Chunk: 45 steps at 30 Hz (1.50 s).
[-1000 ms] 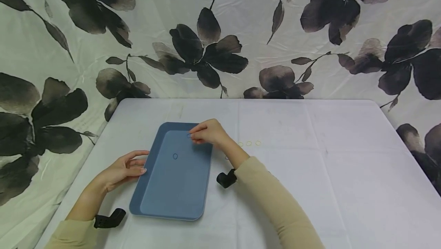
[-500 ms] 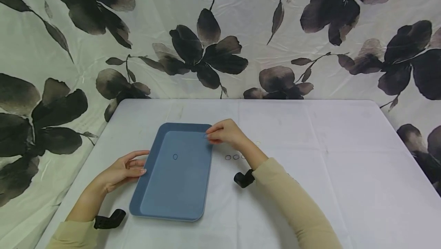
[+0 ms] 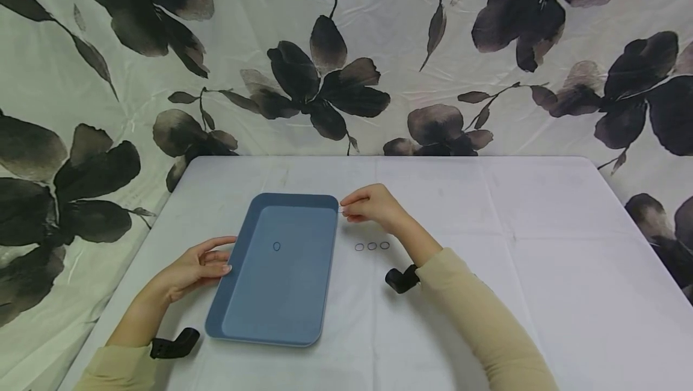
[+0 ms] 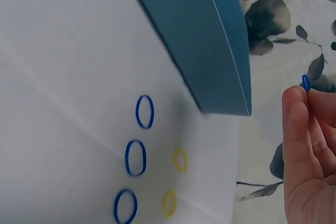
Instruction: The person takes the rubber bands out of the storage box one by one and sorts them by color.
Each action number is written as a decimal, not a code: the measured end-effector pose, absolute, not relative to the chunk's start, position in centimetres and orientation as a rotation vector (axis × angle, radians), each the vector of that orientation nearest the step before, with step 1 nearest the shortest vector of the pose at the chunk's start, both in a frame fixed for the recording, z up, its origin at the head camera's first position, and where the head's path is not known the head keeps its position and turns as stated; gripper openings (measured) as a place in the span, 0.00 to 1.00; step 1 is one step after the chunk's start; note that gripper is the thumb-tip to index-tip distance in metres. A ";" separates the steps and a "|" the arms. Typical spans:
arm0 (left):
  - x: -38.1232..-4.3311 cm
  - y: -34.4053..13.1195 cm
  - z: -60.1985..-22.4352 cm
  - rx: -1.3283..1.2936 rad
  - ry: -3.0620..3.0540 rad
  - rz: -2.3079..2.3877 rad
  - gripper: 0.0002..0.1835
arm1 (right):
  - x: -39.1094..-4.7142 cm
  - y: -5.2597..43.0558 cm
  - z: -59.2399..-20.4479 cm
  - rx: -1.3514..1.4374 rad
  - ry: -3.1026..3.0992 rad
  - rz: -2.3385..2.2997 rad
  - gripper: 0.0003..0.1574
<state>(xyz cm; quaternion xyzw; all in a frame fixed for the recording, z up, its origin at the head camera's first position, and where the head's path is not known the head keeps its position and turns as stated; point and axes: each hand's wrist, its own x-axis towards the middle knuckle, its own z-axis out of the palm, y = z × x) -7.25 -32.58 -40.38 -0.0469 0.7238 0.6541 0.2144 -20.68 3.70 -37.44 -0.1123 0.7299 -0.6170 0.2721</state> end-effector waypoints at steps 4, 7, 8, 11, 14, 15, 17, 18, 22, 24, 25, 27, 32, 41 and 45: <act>-7.3 -32.5 -40.4 -0.128 2.012 1.816 0.40 | -20.7 4.6 -37.5 -0.305 1.974 -1.654 0.17; -7.5 -32.5 -40.5 -0.124 2.011 1.821 0.40 | -20.7 5.1 -37.5 -0.300 1.981 -1.648 0.17; -7.5 -32.5 -40.5 -0.125 2.011 1.822 0.40 | -20.7 5.3 -37.5 -0.302 1.985 -1.644 0.17; -7.5 -32.5 -40.5 -0.120 2.007 1.824 0.40 | -20.6 5.9 -37.5 -0.298 1.997 -1.630 0.16; -7.4 -32.6 -40.5 -0.106 1.997 1.830 0.40 | -20.5 6.4 -37.5 -0.295 2.012 -1.617 0.16; -7.4 -32.7 -40.6 -0.097 1.992 1.833 0.39 | -20.5 6.6 -37.5 -0.293 2.018 -1.612 0.16; -7.5 -32.7 -40.7 -0.085 1.982 1.841 0.39 | -20.5 7.0 -37.6 -0.291 2.027 -1.605 0.16; -7.5 -32.7 -40.7 -0.079 1.977 1.845 0.39 | -20.5 7.2 -37.6 -0.290 2.031 -1.602 0.16; -7.4 -32.5 -40.5 -0.081 1.973 1.846 0.39 | -20.4 7.9 -37.8 -0.283 2.042 -1.595 0.16; -7.4 -32.5 -40.4 -0.082 1.973 1.846 0.39 | -20.3 8.2 -38.0 -0.282 2.047 -1.597 0.17; -7.4 -32.5 -40.4 -0.081 1.973 1.846 0.39 | -20.3 8.4 -38.1 -0.280 2.048 -1.598 0.17; -7.4 -32.5 -40.6 -0.074 1.971 1.851 0.39 | -20.2 8.7 -38.3 -0.281 2.051 -1.599 0.17; -7.2 -32.8 -40.9 -0.011 1.945 1.882 0.37 | -20.0 9.6 -38.6 -0.265 2.052 -1.603 0.17; -7.2 -32.5 -40.6 -0.077 1.971 1.860 0.38 | -19.6 11.2 -39.1 -0.230 2.044 -1.627 0.18; -7.1 -32.4 -40.2 -0.084 1.967 1.855 0.38 | -19.5 11.7 -39.4 -0.206 2.034 -1.627 0.19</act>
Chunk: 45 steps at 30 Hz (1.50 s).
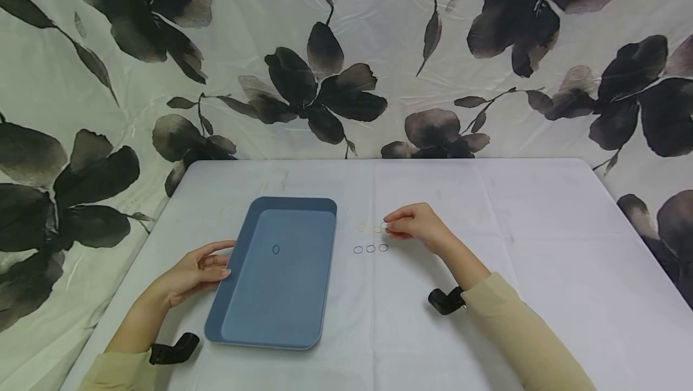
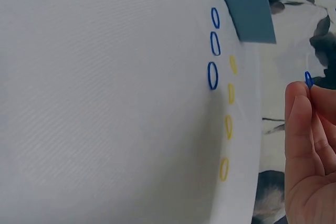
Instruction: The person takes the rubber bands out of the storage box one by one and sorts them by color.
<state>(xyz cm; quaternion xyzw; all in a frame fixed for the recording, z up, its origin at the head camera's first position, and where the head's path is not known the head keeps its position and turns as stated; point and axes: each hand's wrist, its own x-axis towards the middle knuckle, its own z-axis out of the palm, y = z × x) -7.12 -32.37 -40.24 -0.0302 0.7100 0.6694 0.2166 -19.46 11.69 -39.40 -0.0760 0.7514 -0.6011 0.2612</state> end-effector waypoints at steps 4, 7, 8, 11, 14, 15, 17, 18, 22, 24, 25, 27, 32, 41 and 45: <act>-7.1 -32.4 -40.4 -0.072 1.967 1.860 0.37 | -19.1 12.1 -39.7 -0.205 2.039 -1.627 0.19; -7.1 -32.6 -40.6 -0.076 1.967 1.861 0.37 | -18.9 12.4 -40.0 -0.196 2.049 -1.621 0.18; -7.0 -32.6 -40.6 -0.077 1.968 1.862 0.37 | -18.8 12.5 -40.1 -0.185 2.050 -1.619 0.18; -7.0 -32.6 -40.6 -0.079 1.966 1.866 0.37 | -18.6 12.7 -40.7 -0.158 2.046 -1.615 0.18; -7.0 -32.5 -40.6 -0.087 1.971 1.863 0.38 | -18.4 12.9 -41.2 -0.131 2.040 -1.613 0.18; -7.0 -32.5 -40.6 -0.088 1.973 1.861 0.38 | -18.4 12.9 -41.4 -0.129 2.039 -1.612 0.18; -7.0 -32.4 -40.6 -0.098 1.981 1.855 0.38 | -18.3 13.0 -41.6 -0.117 2.038 -1.605 0.18; -7.1 -32.4 -40.6 -0.103 1.984 1.852 0.38 | -18.2 13.0 -41.8 -0.107 2.035 -1.605 0.18; -7.2 -32.4 -40.7 -0.115 2.000 1.836 0.38 | -18.1 13.2 -42.3 -0.085 2.023 -1.594 0.17; -7.2 -32.5 -40.7 -0.116 2.002 1.831 0.38 | -18.1 13.3 -42.4 -0.076 2.014 -1.593 0.17; -7.2 -32.5 -40.8 -0.114 2.001 1.832 0.38 | -18.1 13.3 -42.5 -0.073 2.013 -1.588 0.16; -7.2 -32.5 -40.8 -0.111 1.996 1.836 0.38 | -18.0 13.3 -42.5 -0.064 2.010 -1.577 0.16; -7.1 -32.4 -40.7 -0.107 1.979 1.853 0.38 | -17.8 13.3 -42.5 -0.036 2.006 -1.552 0.15; -7.0 -32.5 -40.8 -0.103 1.972 1.862 0.38 | -18.1 13.0 -42.3 -0.062 2.047 -1.473 0.14; -7.1 -32.5 -40.7 -0.110 1.982 1.857 0.38 | -18.4 12.8 -42.2 -0.073 2.068 -1.442 0.14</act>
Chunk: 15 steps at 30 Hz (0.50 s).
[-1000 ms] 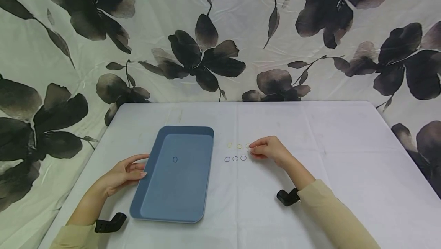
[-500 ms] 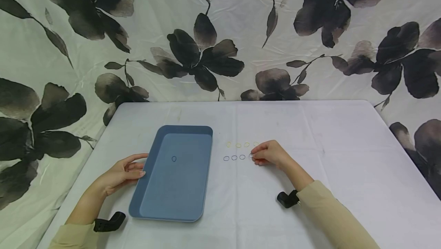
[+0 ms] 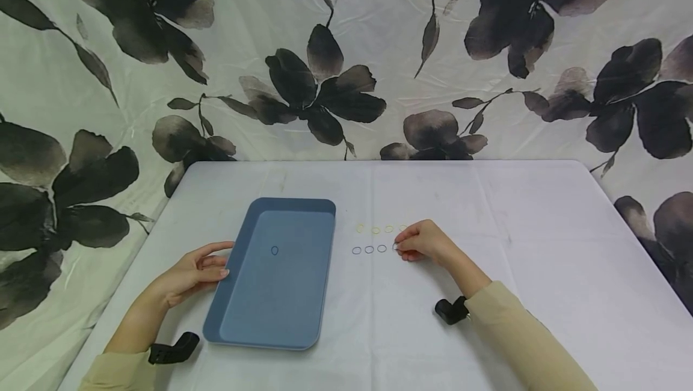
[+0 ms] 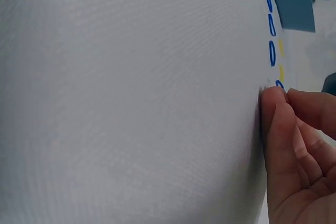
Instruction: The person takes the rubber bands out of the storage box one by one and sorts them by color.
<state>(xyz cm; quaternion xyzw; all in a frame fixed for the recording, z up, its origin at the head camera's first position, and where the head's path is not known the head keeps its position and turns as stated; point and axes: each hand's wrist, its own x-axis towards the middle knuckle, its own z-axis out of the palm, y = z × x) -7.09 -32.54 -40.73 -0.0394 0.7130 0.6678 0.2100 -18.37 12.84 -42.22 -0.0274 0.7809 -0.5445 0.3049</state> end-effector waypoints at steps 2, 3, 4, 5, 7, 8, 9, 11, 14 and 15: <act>-7.1 -32.5 -40.7 -0.116 1.985 1.853 0.38 | -18.5 12.9 -42.2 -0.079 2.073 -1.434 0.14; -7.2 -32.5 -40.7 -0.117 1.987 1.852 0.38 | -18.5 12.9 -42.1 -0.078 2.073 -1.433 0.14; -7.1 -32.5 -40.7 -0.119 1.988 1.850 0.38 | -18.5 13.0 -42.1 -0.083 2.071 -1.432 0.14; -7.1 -32.5 -40.7 -0.122 1.988 1.849 0.39 | -18.6 13.0 -42.1 -0.086 2.070 -1.433 0.14; -7.1 -32.5 -40.6 -0.124 1.989 1.850 0.38 | -18.6 13.1 -42.1 -0.094 2.068 -1.439 0.14; -7.1 -32.4 -40.6 -0.124 1.990 1.851 0.38 | -18.7 13.2 -42.0 -0.097 2.066 -1.444 0.14; -7.1 -32.4 -40.6 -0.125 1.992 1.851 0.38 | -18.7 13.2 -42.0 -0.101 2.067 -1.446 0.14; -7.1 -32.3 -40.4 -0.127 2.000 1.847 0.38 | -18.9 13.2 -41.8 -0.106 2.070 -1.448 0.14; -7.0 -32.2 -40.2 -0.131 2.022 1.834 0.38 | -19.1 13.0 -41.4 -0.111 2.076 -1.442 0.16; -7.0 -32.2 -40.1 -0.133 2.029 1.829 0.38 | -19.1 12.8 -41.2 -0.111 2.078 -1.437 0.16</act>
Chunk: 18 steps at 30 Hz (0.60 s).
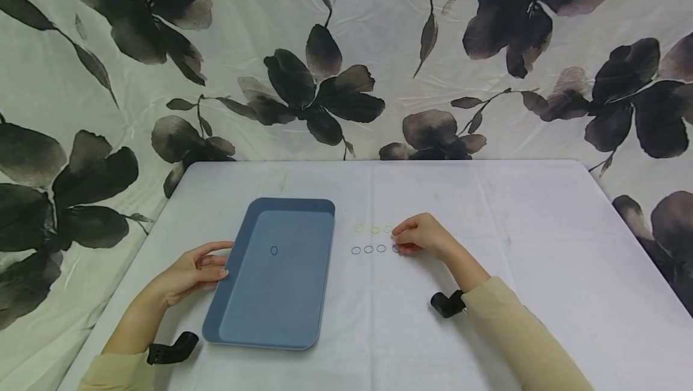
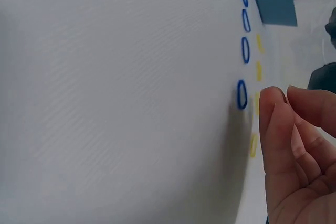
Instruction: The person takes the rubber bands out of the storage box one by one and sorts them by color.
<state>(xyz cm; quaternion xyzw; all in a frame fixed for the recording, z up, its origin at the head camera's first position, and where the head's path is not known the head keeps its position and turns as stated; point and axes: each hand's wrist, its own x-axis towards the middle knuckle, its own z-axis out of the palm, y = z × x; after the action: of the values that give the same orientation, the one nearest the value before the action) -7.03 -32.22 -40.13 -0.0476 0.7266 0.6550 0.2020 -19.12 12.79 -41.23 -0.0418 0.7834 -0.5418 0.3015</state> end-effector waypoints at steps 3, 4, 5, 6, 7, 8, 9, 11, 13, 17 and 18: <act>-7.0 -32.1 -39.9 -0.142 2.053 1.812 0.38 | -19.3 12.1 -40.7 -0.116 2.086 -1.437 0.18; -7.0 -32.1 -39.8 -0.146 2.060 1.808 0.38 | -19.3 11.8 -40.5 -0.127 2.082 -1.442 0.18; -7.0 -32.0 -39.7 -0.150 2.069 1.804 0.38 | -19.4 11.5 -40.3 -0.130 2.079 -1.449 0.18; -7.0 -32.0 -39.7 -0.151 2.078 1.798 0.38 | -19.4 11.2 -40.1 -0.137 2.079 -1.452 0.19; -7.0 -32.0 -39.6 -0.150 2.087 1.794 0.38 | -19.4 10.8 -40.0 -0.144 2.079 -1.457 0.18; -7.0 -32.0 -39.6 -0.149 2.095 1.789 0.37 | -19.5 10.5 -39.8 -0.151 2.072 -1.464 0.19; -7.0 -31.9 -39.6 -0.148 2.103 1.783 0.37 | -19.5 10.2 -39.7 -0.157 2.067 -1.471 0.19; -7.0 -31.9 -39.5 -0.143 2.118 1.773 0.37 | -19.6 9.6 -39.5 -0.166 2.065 -1.478 0.18; -7.0 -31.8 -39.5 -0.145 2.128 1.766 0.37 | -19.7 8.9 -39.2 -0.177 2.061 -1.489 0.18; -7.0 -31.6 -39.6 -0.168 2.146 1.751 0.37 | -19.7 7.7 -38.9 -0.192 2.043 -1.514 0.17; -7.0 -31.5 -39.6 -0.176 2.150 1.748 0.37 | -19.7 7.4 -38.9 -0.201 2.034 -1.520 0.17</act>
<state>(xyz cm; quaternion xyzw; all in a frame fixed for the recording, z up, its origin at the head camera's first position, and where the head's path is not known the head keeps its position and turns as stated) -6.99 -31.53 -39.61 -0.0624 0.7615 0.6191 0.1815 -19.75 7.40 -38.87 -0.0754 0.7636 -0.5706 0.2926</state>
